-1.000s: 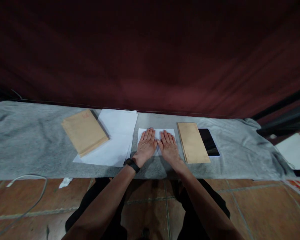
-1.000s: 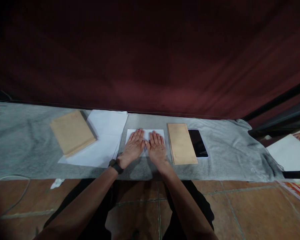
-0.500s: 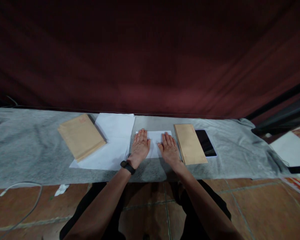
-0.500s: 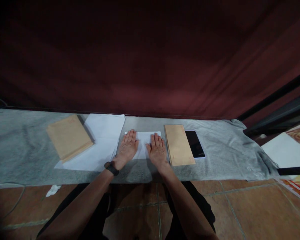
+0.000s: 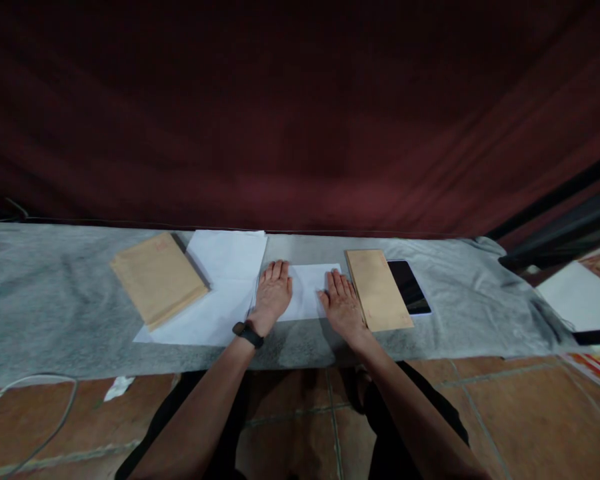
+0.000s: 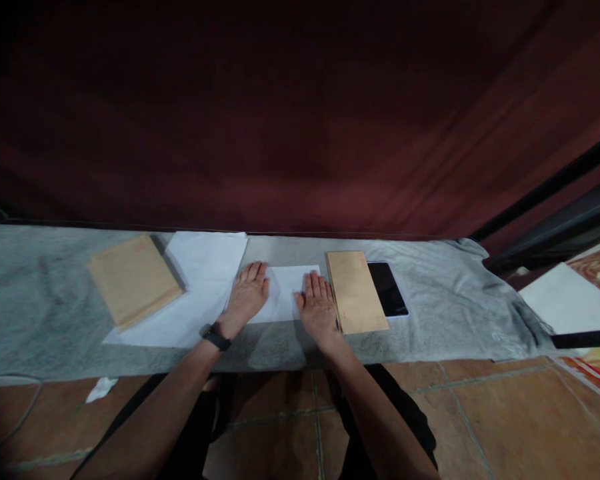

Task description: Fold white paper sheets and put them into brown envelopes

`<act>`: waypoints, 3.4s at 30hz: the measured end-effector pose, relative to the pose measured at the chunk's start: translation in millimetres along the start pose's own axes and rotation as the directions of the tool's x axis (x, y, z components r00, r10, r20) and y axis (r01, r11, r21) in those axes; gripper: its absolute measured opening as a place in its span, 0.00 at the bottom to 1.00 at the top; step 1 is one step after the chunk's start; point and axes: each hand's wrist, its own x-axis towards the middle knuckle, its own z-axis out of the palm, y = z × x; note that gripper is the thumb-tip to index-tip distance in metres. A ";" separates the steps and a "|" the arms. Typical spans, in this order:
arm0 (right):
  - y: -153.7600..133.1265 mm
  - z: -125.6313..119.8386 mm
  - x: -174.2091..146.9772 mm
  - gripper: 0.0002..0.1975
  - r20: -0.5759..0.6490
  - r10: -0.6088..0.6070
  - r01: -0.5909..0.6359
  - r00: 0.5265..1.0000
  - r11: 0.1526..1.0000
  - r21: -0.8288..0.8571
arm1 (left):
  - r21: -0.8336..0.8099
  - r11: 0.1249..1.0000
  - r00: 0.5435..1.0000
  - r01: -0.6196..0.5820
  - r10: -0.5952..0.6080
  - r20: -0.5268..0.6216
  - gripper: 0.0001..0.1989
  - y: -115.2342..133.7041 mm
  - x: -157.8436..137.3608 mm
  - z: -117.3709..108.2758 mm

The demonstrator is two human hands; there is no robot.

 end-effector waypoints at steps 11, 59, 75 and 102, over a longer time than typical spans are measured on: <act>8.2 -5.3 -0.4 0.29 0.082 -0.045 0.043 0.996 0.999 0.028 | 0.035 0.999 1.000 -0.019 0.020 -0.006 0.22 -4.7 10.0 -16.1; 20.3 -59.1 -4.5 0.22 0.283 -0.329 0.156 0.901 0.854 0.497 | -0.672 0.725 0.933 -0.151 0.328 0.144 0.25 -59.1 -43.3 -58.5; 17.5 -39.3 4.2 0.14 0.334 0.074 -0.195 0.940 0.917 0.347 | -0.655 0.754 0.982 0.042 0.090 0.166 0.13 -48.3 -32.6 -39.4; -22.0 -30.6 52.1 0.19 0.313 0.405 -0.435 0.859 0.900 0.029 | -0.005 0.932 0.908 0.363 -0.352 0.226 0.16 -2.4 -8.2 -46.9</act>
